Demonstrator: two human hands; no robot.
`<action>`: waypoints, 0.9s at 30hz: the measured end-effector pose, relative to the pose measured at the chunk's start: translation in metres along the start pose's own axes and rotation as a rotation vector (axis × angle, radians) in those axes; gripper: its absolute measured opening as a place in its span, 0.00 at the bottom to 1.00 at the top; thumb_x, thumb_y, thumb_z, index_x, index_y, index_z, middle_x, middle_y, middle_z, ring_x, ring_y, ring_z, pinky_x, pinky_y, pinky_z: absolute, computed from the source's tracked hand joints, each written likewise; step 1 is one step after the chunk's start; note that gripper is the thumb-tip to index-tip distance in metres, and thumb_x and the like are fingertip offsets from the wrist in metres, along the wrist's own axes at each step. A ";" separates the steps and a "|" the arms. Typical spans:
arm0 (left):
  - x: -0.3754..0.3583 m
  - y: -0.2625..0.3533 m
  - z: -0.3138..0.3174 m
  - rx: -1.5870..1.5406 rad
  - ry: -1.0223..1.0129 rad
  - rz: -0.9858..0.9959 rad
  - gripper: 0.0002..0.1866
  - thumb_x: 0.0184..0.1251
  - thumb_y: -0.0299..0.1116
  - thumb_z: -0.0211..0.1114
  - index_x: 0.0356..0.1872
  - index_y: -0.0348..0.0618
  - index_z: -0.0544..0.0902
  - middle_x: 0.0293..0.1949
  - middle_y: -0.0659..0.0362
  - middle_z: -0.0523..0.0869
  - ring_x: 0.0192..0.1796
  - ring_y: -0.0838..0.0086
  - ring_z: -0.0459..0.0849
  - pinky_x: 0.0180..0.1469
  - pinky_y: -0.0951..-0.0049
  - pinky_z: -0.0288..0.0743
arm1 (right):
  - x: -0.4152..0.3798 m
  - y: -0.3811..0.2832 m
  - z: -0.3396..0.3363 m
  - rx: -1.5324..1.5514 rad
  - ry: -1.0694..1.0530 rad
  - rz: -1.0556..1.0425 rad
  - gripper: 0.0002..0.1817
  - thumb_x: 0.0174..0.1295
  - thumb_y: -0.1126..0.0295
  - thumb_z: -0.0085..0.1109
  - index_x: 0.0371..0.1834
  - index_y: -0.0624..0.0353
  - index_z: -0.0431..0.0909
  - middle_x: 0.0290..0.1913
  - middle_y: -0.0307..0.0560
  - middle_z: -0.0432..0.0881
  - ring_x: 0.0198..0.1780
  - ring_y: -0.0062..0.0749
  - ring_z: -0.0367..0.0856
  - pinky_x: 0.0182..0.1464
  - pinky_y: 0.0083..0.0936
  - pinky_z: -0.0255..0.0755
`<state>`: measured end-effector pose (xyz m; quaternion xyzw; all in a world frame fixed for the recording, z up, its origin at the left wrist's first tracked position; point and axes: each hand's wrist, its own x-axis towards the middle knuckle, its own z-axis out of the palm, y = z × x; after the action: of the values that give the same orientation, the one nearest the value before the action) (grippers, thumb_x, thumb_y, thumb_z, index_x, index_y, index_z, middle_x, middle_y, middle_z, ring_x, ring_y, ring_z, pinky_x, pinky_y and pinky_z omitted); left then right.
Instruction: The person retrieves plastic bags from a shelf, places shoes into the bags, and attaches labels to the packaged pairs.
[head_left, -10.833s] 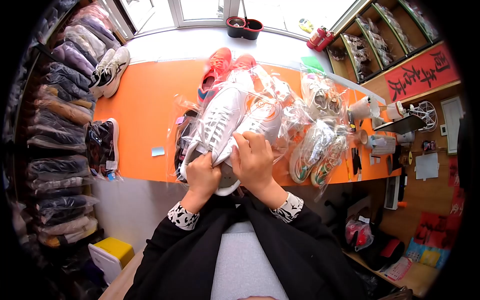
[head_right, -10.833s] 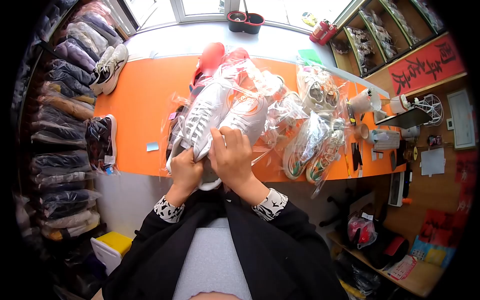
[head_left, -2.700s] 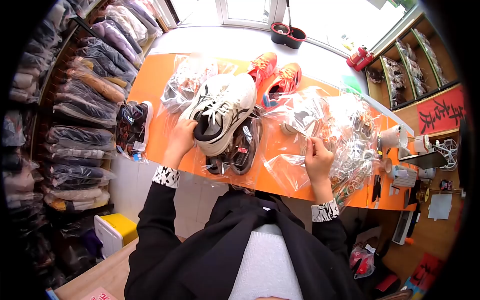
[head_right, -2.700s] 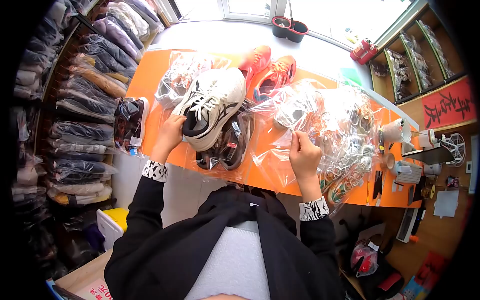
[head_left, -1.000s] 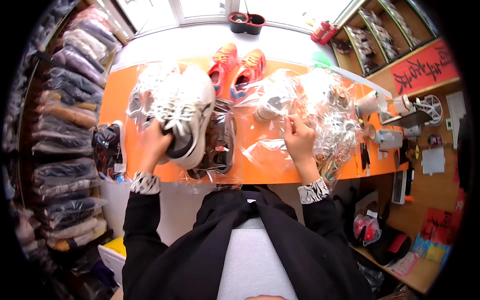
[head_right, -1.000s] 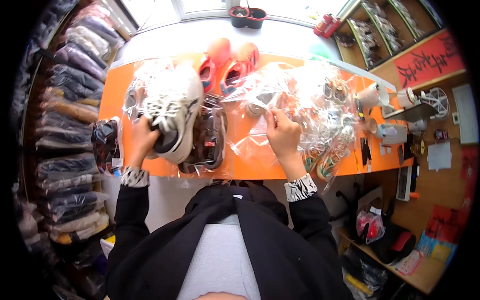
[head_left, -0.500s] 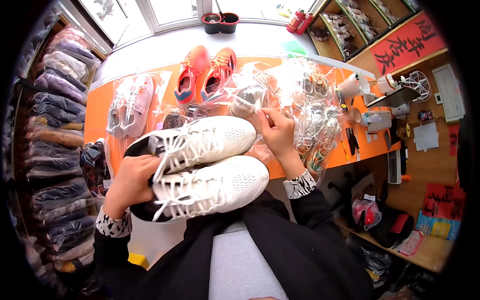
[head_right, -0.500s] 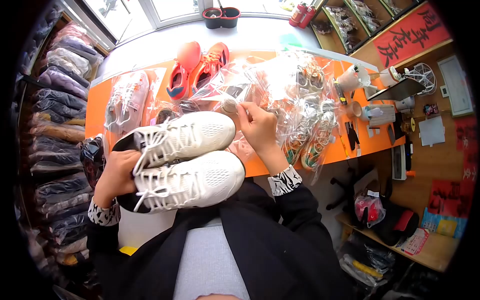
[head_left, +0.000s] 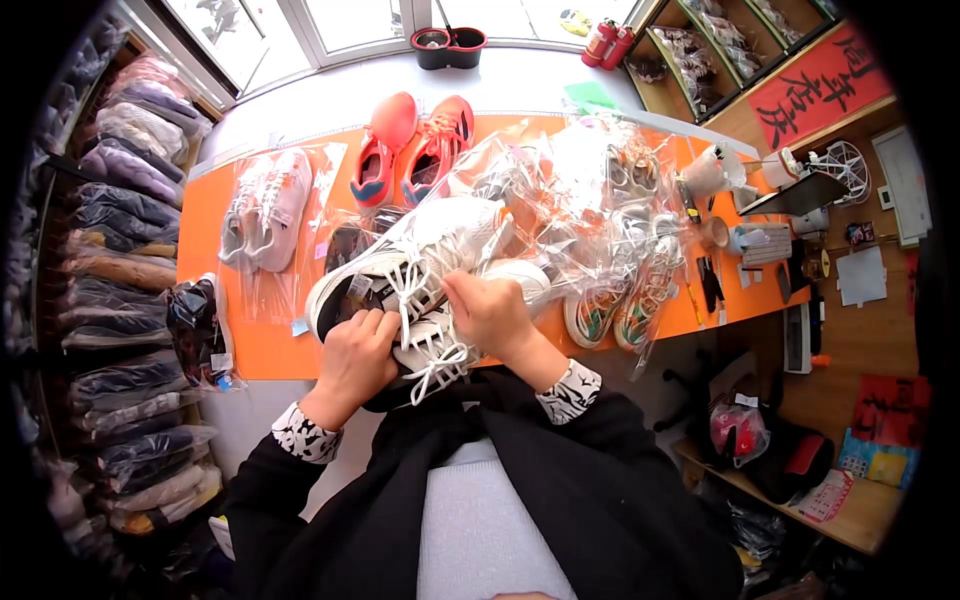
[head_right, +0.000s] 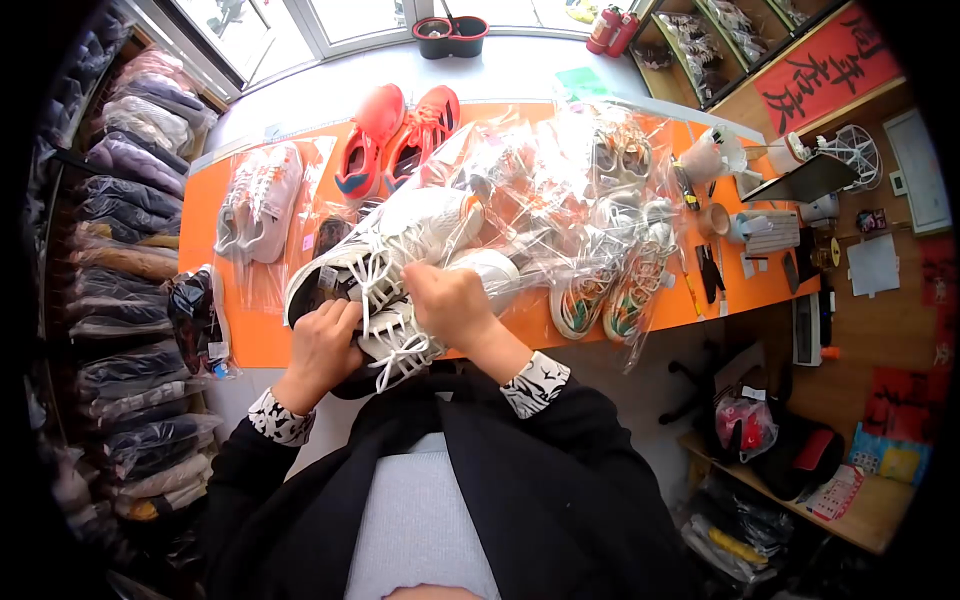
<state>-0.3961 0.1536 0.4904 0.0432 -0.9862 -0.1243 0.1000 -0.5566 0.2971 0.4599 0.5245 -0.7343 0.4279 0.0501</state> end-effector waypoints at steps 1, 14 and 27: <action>-0.004 -0.003 0.009 -0.023 0.052 -0.031 0.12 0.42 0.22 0.60 0.32 0.41 0.74 0.26 0.57 0.76 0.31 0.62 0.79 0.31 0.65 0.73 | -0.005 -0.001 0.004 -0.013 0.035 -0.039 0.05 0.60 0.76 0.57 0.28 0.58 0.72 0.19 0.46 0.74 0.20 0.41 0.78 0.22 0.34 0.70; -0.009 0.010 0.046 -0.348 0.465 -0.457 0.12 0.45 0.22 0.61 0.34 0.38 0.82 0.29 0.49 0.83 0.33 0.51 0.82 0.34 0.61 0.75 | -0.004 -0.010 -0.004 -0.040 0.024 -0.117 0.02 0.58 0.77 0.59 0.33 0.60 0.77 0.18 0.44 0.75 0.19 0.38 0.78 0.22 0.31 0.69; -0.011 0.002 0.070 -0.609 0.480 -0.558 0.08 0.54 0.23 0.65 0.36 0.39 0.81 0.33 0.52 0.85 0.35 0.72 0.85 0.33 0.72 0.76 | -0.007 -0.038 0.015 -0.097 -0.123 -0.421 0.10 0.52 0.74 0.56 0.38 0.59 0.78 0.26 0.38 0.73 0.30 0.31 0.77 0.36 0.29 0.69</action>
<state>-0.3998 0.1738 0.4221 0.3025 -0.8048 -0.4161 0.2960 -0.5165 0.2891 0.4686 0.6883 -0.6302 0.3392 0.1186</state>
